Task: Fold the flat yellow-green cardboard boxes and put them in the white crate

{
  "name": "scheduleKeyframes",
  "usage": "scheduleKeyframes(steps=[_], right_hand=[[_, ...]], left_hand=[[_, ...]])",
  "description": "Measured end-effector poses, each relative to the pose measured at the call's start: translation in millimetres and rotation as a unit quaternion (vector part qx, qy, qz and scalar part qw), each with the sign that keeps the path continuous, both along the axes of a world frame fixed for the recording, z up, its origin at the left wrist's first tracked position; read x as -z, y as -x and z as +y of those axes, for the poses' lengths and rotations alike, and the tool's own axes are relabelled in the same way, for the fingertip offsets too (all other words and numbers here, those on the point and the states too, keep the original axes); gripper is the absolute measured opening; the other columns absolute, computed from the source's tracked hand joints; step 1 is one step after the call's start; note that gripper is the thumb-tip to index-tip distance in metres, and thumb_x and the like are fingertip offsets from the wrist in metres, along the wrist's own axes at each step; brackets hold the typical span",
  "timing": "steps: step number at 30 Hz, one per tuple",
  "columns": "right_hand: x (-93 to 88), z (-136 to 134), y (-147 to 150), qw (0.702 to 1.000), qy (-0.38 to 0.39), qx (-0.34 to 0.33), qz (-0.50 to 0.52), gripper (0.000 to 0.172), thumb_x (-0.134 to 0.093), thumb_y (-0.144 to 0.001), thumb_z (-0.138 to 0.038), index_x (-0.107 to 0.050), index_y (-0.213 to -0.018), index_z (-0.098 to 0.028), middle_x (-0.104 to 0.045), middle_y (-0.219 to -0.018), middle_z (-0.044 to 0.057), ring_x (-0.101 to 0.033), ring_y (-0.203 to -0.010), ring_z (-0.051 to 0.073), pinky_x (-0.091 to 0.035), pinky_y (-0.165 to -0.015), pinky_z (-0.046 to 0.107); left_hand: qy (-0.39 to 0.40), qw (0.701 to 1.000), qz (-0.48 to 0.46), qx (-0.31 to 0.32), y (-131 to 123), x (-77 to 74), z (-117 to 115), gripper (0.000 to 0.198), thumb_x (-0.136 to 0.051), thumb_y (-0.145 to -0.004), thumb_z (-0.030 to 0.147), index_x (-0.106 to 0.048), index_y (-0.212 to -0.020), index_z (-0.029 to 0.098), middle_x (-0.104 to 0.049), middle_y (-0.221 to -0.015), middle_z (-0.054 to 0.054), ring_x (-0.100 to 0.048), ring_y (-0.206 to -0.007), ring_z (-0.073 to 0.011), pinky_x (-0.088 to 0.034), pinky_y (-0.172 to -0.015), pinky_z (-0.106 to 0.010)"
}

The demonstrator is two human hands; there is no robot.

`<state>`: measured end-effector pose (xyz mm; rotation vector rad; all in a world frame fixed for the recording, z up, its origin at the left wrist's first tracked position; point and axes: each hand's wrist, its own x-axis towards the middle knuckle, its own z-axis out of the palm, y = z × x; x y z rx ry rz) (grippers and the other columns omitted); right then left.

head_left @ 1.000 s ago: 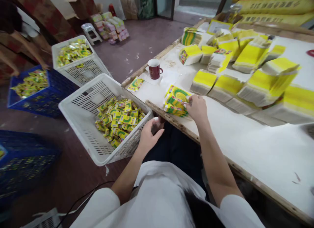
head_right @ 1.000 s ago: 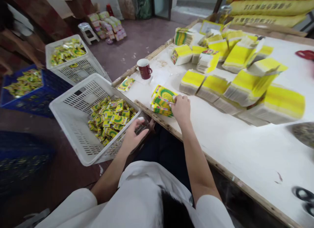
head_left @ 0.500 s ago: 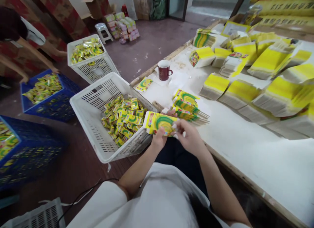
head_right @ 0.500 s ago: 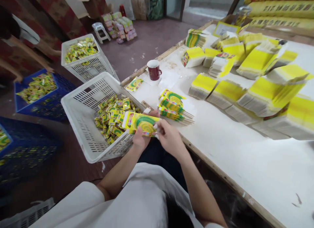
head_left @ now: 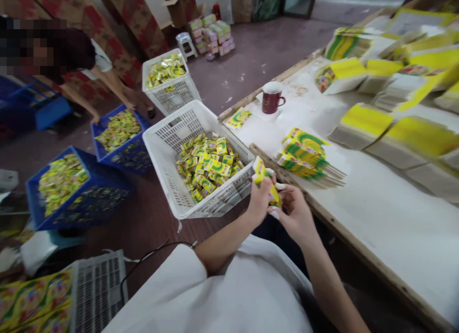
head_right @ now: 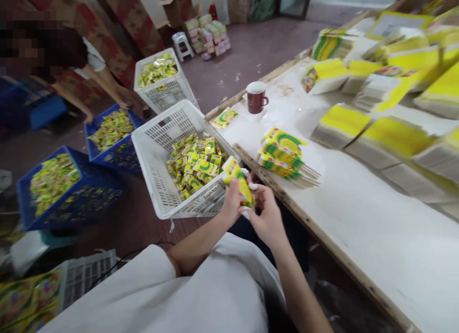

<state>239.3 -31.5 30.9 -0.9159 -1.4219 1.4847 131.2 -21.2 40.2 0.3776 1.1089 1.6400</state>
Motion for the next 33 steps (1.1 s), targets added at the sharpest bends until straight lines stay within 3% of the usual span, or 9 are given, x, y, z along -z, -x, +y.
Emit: scheduleKeyframes(steps=[3,8,11,17,21,24,27,30,33], right_hand=[[5.7,4,-12,1.000,0.002,0.018,-0.007,0.046,-0.080,-0.074,-0.031,-0.058,-0.114,-0.026,-0.064,-0.090,0.000,-0.062,-0.079,0.017,-0.051,-0.072,0.030],[8.2,-4,-16,0.999,-0.015,0.032,-0.029,0.027,-0.074,-0.082,-0.033,-0.063,-0.105,-0.024,-0.067,-0.090,0.001,-0.064,-0.081,0.018,-0.052,-0.075,0.032],[4.1,-3,-18,0.996,-0.027,0.077,-0.037,0.019,-0.071,-0.084,-0.034,-0.065,-0.099,-0.024,-0.068,-0.087,0.001,-0.064,-0.076,0.017,-0.052,-0.071,0.030],[-9.7,8,-28,0.992,-0.044,0.111,-0.042,0.012,-0.070,-0.084,-0.030,-0.070,-0.092,-0.023,-0.072,-0.082,0.002,-0.066,-0.069,0.018,-0.054,-0.062,0.029],[-12.7,13,-40,0.977,-0.135,0.125,-0.106,0.015,-0.062,-0.087,-0.017,-0.072,-0.096,-0.024,-0.071,-0.085,0.002,-0.067,-0.075,0.018,-0.054,-0.066,0.030],[-19.7,15,-56,0.942,-0.256,0.091,-0.198,0.027,-0.055,-0.090,-0.008,-0.073,-0.100,-0.026,-0.071,-0.086,0.003,-0.064,-0.080,0.018,-0.052,-0.071,0.031],[-30.0,16,-65,0.886,-0.372,0.026,-0.276,0.029,-0.054,-0.092,-0.007,-0.074,-0.098,-0.026,-0.072,-0.088,0.005,-0.060,-0.083,0.020,-0.050,-0.076,0.033],[-34.6,15,-63,0.848,-0.437,-0.010,-0.301,0.025,-0.054,-0.093,-0.007,-0.072,-0.099,-0.024,-0.073,-0.092,0.005,-0.059,-0.085,0.020,-0.050,-0.079,0.035],[-27.7,11,-56,0.838,-0.451,0.062,-0.301,0.022,-0.056,-0.093,-0.007,-0.069,-0.099,-0.023,-0.071,-0.093,0.006,-0.061,-0.087,0.020,-0.051,-0.080,0.034]], left_hand=[[-0.058,0.997,0.047,0.012,-3,-2.5,-5,0.065,-0.084,-0.050,0.067,-0.061,-0.089,0.020,-0.060,-0.082,-0.001,-0.053,-0.073,-0.0145,-0.046,-0.068,-0.028],[-0.074,0.994,0.081,0.011,-3,-9.3,-6,0.057,-0.092,-0.050,0.049,-0.055,-0.085,0.021,-0.053,-0.071,0.006,-0.044,-0.060,-0.0088,-0.041,-0.058,-0.024],[-0.105,0.991,0.068,0.044,0,-4.2,-5,0.063,-0.093,-0.046,0.052,-0.059,-0.089,0.020,-0.060,-0.072,0.004,-0.052,-0.062,-0.0102,-0.045,-0.060,-0.023],[-0.070,0.993,0.066,0.072,2,19.0,-5,0.036,-0.080,-0.072,0.052,-0.071,-0.085,0.019,-0.073,-0.078,0.000,-0.068,-0.071,-0.0148,-0.054,-0.075,-0.029],[-0.069,0.991,0.067,0.088,15,15.4,-1,0.036,-0.079,-0.074,0.051,-0.074,-0.090,0.019,-0.076,-0.085,-0.002,-0.071,-0.077,-0.0183,-0.056,-0.078,-0.032],[-0.124,0.979,0.117,0.107,43,0.9,4,0.061,-0.072,-0.072,0.067,-0.070,-0.114,0.023,-0.074,-0.112,-0.008,-0.070,-0.099,-0.0228,-0.054,-0.088,-0.035],[-0.139,0.932,0.245,0.228,66,-14.4,4,0.085,-0.072,-0.064,0.075,-0.060,-0.129,0.022,-0.068,-0.126,-0.013,-0.065,-0.113,-0.0297,-0.048,-0.099,-0.043],[-0.081,0.827,0.382,0.404,60,-22.0,-3,0.103,-0.088,-0.051,0.061,-0.050,-0.138,0.022,-0.061,-0.135,-0.015,-0.058,-0.122,-0.0355,-0.044,-0.104,-0.047],[-0.039,0.786,0.454,0.418,34,-19.7,-11,0.084,-0.086,-0.063,0.044,-0.048,-0.134,0.021,-0.063,-0.128,-0.010,-0.061,-0.116,-0.0308,-0.048,-0.099,-0.042]])
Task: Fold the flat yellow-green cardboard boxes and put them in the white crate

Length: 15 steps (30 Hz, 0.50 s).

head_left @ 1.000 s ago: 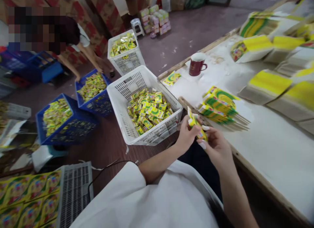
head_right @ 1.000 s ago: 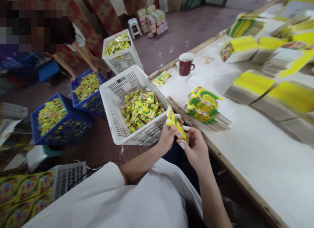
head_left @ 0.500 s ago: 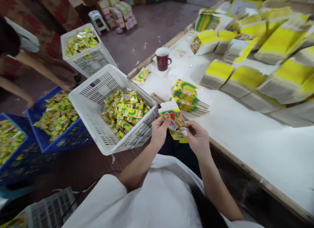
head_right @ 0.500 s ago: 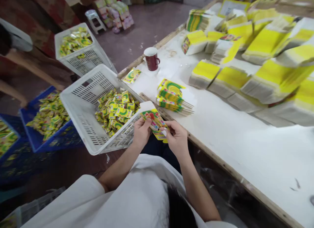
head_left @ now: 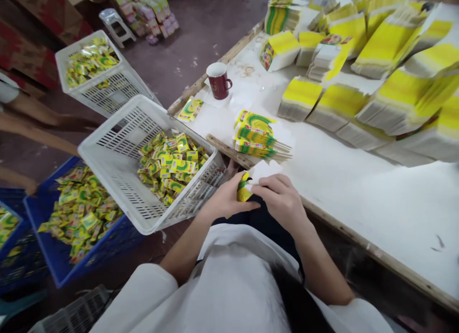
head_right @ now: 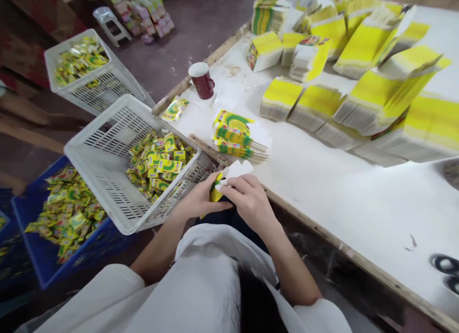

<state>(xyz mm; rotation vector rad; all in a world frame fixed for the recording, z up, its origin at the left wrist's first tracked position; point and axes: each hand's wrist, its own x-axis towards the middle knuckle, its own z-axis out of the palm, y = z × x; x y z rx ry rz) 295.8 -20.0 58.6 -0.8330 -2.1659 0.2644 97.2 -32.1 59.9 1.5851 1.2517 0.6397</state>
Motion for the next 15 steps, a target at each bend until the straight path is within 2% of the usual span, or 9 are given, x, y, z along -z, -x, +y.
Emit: scheduleKeyframes(steps=[2,5,7,9,12,15], right_hand=[[9.8,-6,6,0.995,-0.017,0.073,0.060,0.023,-0.056,-0.092,-0.005,-0.068,-0.098,-0.024,-0.070,-0.092,0.006,-0.063,-0.086,0.018,-0.053,-0.077,0.030],[25.1,-21,18,0.973,-0.004,0.155,0.172,0.024,-0.057,-0.090,-0.004,-0.064,-0.098,-0.025,-0.069,-0.095,0.005,-0.066,-0.087,0.017,-0.055,-0.074,0.029],[30.8,-31,25,0.954,0.057,0.166,0.243,0.021,-0.058,-0.090,-0.008,-0.061,-0.101,-0.025,-0.069,-0.101,0.006,-0.068,-0.092,0.018,-0.056,-0.078,0.032],[31.0,-36,29,0.922,0.156,0.157,0.318,0.017,-0.060,-0.092,-0.018,-0.056,-0.106,-0.026,-0.068,-0.105,0.008,-0.068,-0.097,0.020,-0.056,-0.083,0.035],[23.8,-28,22,0.857,0.293,0.136,0.401,0.027,-0.065,-0.090,-0.039,-0.049,-0.107,-0.025,-0.066,-0.097,0.005,-0.067,-0.086,0.019,-0.057,-0.078,0.034],[19.2,-11,10,0.815,0.396,0.112,0.408,0.036,-0.063,-0.086,-0.056,-0.052,-0.100,-0.025,-0.065,-0.083,0.001,-0.065,-0.074,0.018,-0.056,-0.068,0.031]], left_hand=[[-0.016,0.997,0.010,-0.079,-17,4.6,-4,0.068,-0.079,-0.070,0.035,-0.048,-0.129,0.020,-0.065,-0.118,-0.007,-0.063,-0.107,-0.0256,-0.050,-0.092,-0.037],[-0.036,0.987,-0.007,-0.157,-31,11.1,-6,0.067,-0.076,-0.070,0.030,-0.044,-0.128,0.020,-0.065,-0.113,-0.005,-0.064,-0.100,-0.0218,-0.051,-0.088,-0.033],[-0.057,0.984,-0.026,-0.167,-34,13.9,-5,0.073,-0.075,-0.069,0.029,-0.040,-0.132,0.020,-0.064,-0.116,-0.006,-0.064,-0.102,-0.0220,-0.051,-0.090,-0.033],[-0.077,0.982,-0.019,-0.172,-33,15.7,-4,0.081,-0.076,-0.068,0.030,-0.036,-0.137,0.019,-0.063,-0.121,-0.009,-0.063,-0.107,-0.0243,-0.051,-0.093,-0.036],[-0.098,0.980,0.033,-0.168,-32,17.7,-5,0.086,-0.078,-0.067,0.031,-0.035,-0.140,0.019,-0.062,-0.125,-0.012,-0.063,-0.112,-0.0276,-0.051,-0.095,-0.039],[-0.131,0.983,0.053,-0.119,-33,20.3,-11,0.085,-0.079,-0.068,0.033,-0.034,-0.140,0.021,-0.063,-0.124,-0.012,-0.065,-0.111,-0.0276,-0.053,-0.093,-0.039]])
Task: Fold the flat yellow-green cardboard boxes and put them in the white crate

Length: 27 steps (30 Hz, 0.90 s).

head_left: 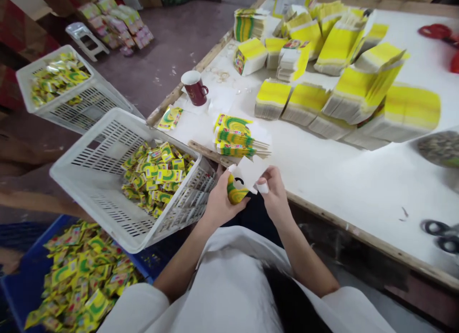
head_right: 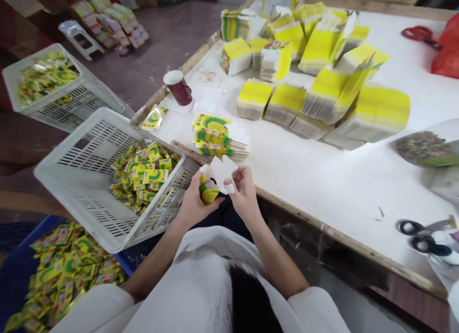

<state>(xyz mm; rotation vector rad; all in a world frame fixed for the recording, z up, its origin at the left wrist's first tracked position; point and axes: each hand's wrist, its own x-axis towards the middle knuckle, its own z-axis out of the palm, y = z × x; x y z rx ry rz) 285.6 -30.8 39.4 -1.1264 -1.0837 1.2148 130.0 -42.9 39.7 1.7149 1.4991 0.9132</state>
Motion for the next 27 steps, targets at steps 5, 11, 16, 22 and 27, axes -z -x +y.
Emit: scheduleKeyframes(steps=[5,11,16,22,27], right_hand=[[10.8,8,8,0.969,0.189,-0.081,0.135,0.041,-0.059,-0.084,-0.061,-0.065,-0.095,-0.022,-0.072,-0.075,0.004,-0.070,-0.075,0.026,-0.058,-0.066,0.038],[22.5,-5,23,0.948,0.216,-0.086,0.216,0.060,-0.056,-0.079,-0.075,-0.068,-0.105,-0.023,-0.076,-0.099,0.010,-0.070,-0.097,0.031,-0.057,-0.084,0.045],[27.0,-8,11,0.977,0.063,-0.123,0.163,0.088,-0.050,-0.069,-0.090,-0.058,-0.127,-0.024,-0.065,-0.130,0.013,-0.057,-0.126,0.033,-0.050,-0.099,0.049],[17.6,-4,17,0.968,0.121,-0.148,0.160,0.065,-0.067,-0.076,-0.070,-0.062,-0.125,-0.027,-0.068,-0.125,0.008,-0.062,-0.119,0.030,-0.047,-0.105,0.048],[6.0,2,13,0.981,0.073,-0.155,0.095,0.059,-0.065,-0.076,-0.070,-0.063,-0.114,-0.025,-0.069,-0.111,0.007,-0.064,-0.104,0.026,-0.051,-0.097,0.042]], left_hand=[[-0.091,0.995,-0.030,0.015,-6,6.8,-9,0.079,-0.078,-0.072,0.036,-0.035,-0.136,0.022,-0.066,-0.117,-0.011,-0.068,-0.103,-0.0249,-0.055,-0.089,-0.037],[-0.097,0.995,-0.037,0.016,-4,7.2,-7,0.075,-0.077,-0.072,0.030,-0.036,-0.134,0.022,-0.062,-0.123,-0.012,-0.065,-0.111,-0.0251,-0.053,-0.093,-0.036],[-0.077,0.993,-0.085,-0.020,-1,7.4,-1,0.070,-0.078,-0.069,0.029,-0.037,-0.126,0.023,-0.063,-0.108,-0.006,-0.068,-0.093,-0.0209,-0.054,-0.081,-0.032],[-0.035,0.999,-0.001,0.033,-5,4.8,-1,0.061,-0.074,-0.066,0.025,-0.040,-0.117,0.025,-0.066,-0.093,-0.001,-0.068,-0.077,-0.0196,-0.051,-0.068,-0.030],[-0.126,0.987,0.103,-0.008,-2,9.5,1,0.053,-0.069,-0.073,0.029,-0.041,-0.117,0.024,-0.064,-0.099,-0.004,-0.067,-0.085,-0.0219,-0.051,-0.070,-0.031]])
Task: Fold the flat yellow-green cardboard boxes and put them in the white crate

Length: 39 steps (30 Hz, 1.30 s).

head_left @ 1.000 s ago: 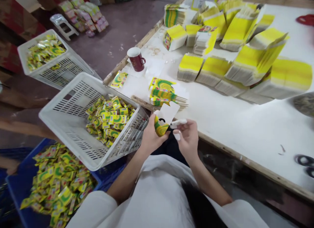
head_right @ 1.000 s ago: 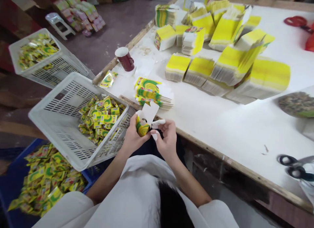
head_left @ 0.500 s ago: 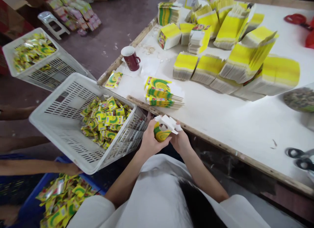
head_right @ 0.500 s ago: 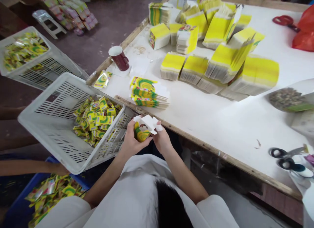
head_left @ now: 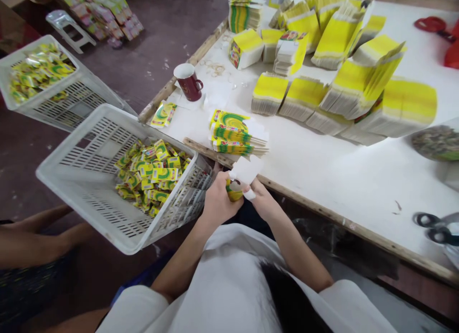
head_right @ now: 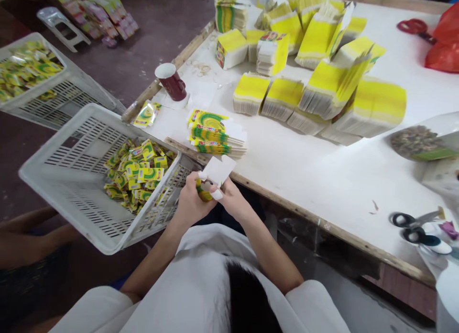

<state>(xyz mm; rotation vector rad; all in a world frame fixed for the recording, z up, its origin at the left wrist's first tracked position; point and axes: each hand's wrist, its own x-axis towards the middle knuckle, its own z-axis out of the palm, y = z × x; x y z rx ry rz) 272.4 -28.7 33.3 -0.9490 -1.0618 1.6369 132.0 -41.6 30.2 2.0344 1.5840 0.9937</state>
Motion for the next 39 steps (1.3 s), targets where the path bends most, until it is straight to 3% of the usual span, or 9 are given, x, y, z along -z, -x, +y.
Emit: scheduleKeyframes(steps=[3,6,12,18,23,29,32,35,39], right_hand=[[0.9,1,-9,0.990,-0.035,0.076,-0.117,0.042,-0.071,-0.076,-0.060,-0.060,-0.090,-0.022,-0.063,-0.081,0.001,-0.058,-0.072,0.017,-0.051,-0.072,0.031],[1.6,2,-16,0.976,-0.028,0.090,-0.196,0.033,-0.072,-0.075,-0.046,-0.049,-0.069,-0.022,-0.045,-0.059,-0.006,-0.041,-0.055,0.011,-0.039,-0.055,0.025],[-1.2,4,-13,0.995,0.071,0.058,-0.050,0.021,-0.069,-0.071,-0.036,-0.055,-0.069,-0.021,-0.057,-0.063,-0.004,-0.052,-0.059,0.012,-0.046,-0.061,0.026],[9.3,0,-8,0.978,0.176,0.039,0.100,0.021,-0.075,-0.062,-0.034,-0.062,-0.071,-0.021,-0.066,-0.070,0.000,-0.061,-0.065,0.016,-0.055,-0.066,0.032],[13.2,-3,-5,0.996,0.052,0.036,0.055,0.043,-0.068,-0.079,-0.059,-0.068,-0.105,-0.025,-0.071,-0.114,0.005,-0.064,-0.109,0.024,-0.053,-0.095,0.040],[12.3,3,5,0.995,0.068,-0.027,0.065,0.051,-0.069,-0.079,-0.061,-0.069,-0.117,-0.026,-0.071,-0.122,0.005,-0.063,-0.119,0.030,-0.045,-0.108,0.050],[8.3,0,3,0.999,0.005,-0.052,0.006,0.051,-0.059,-0.090,-0.055,-0.061,-0.132,-0.027,-0.062,-0.139,0.005,-0.054,-0.133,0.029,-0.037,-0.117,0.050],[4.3,-9,0,0.981,-0.111,-0.061,-0.144,0.055,-0.052,-0.097,-0.037,-0.042,-0.149,-0.026,-0.043,-0.156,0.006,-0.041,-0.144,0.026,-0.028,-0.122,0.047],[10.5,-14,-2,0.932,-0.228,-0.037,-0.278,0.054,-0.046,-0.096,-0.019,-0.043,-0.150,-0.024,-0.041,-0.157,0.009,-0.042,-0.143,0.025,-0.036,-0.119,0.045]], left_hand=[[-0.103,0.991,0.087,-0.011,4,2.5,4,0.046,-0.066,-0.077,0.021,-0.043,-0.117,0.022,-0.063,-0.105,-0.008,-0.064,-0.096,-0.0247,-0.050,-0.079,-0.035],[-0.149,0.977,0.151,0.010,5,1.8,6,0.044,-0.064,-0.077,0.014,-0.045,-0.117,0.021,-0.064,-0.107,-0.010,-0.062,-0.094,-0.0264,-0.047,-0.081,-0.038],[-0.155,0.975,0.157,-0.019,6,2.1,5,0.041,-0.065,-0.077,0.016,-0.046,-0.113,0.022,-0.064,-0.105,-0.010,-0.063,-0.092,-0.0263,-0.044,-0.082,-0.038],[-0.115,0.991,0.061,-0.043,7,3.8,5,0.053,-0.070,-0.072,0.021,-0.042,-0.118,0.022,-0.061,-0.108,-0.008,-0.063,-0.100,-0.0252,-0.049,-0.083,-0.036],[-0.063,0.998,0.007,-0.029,6,3.4,5,0.051,-0.068,-0.072,0.022,-0.042,-0.116,0.022,-0.060,-0.103,-0.006,-0.065,-0.094,-0.0224,-0.052,-0.078,-0.033],[0.026,0.998,-0.007,0.055,3,0.6,3,0.049,-0.065,-0.070,0.024,-0.041,-0.111,0.025,-0.062,-0.104,-0.005,-0.067,-0.092,-0.0240,-0.053,-0.075,-0.034],[0.084,0.994,0.000,0.066,6,-1.9,5,0.051,-0.066,-0.067,0.022,-0.041,-0.111,0.024,-0.062,-0.100,-0.005,-0.067,-0.088,-0.0253,-0.054,-0.074,-0.036],[0.121,0.988,0.002,0.096,6,2.7,7,0.048,-0.064,-0.068,0.023,-0.042,-0.111,0.021,-0.060,-0.090,-0.005,-0.065,-0.079,-0.0256,-0.053,-0.067,-0.037],[0.038,0.995,-0.005,0.097,4,14.6,7,0.055,-0.063,-0.069,0.019,-0.041,-0.119,0.018,-0.055,-0.114,-0.015,-0.060,-0.109,-0.0310,-0.052,-0.088,-0.046]])
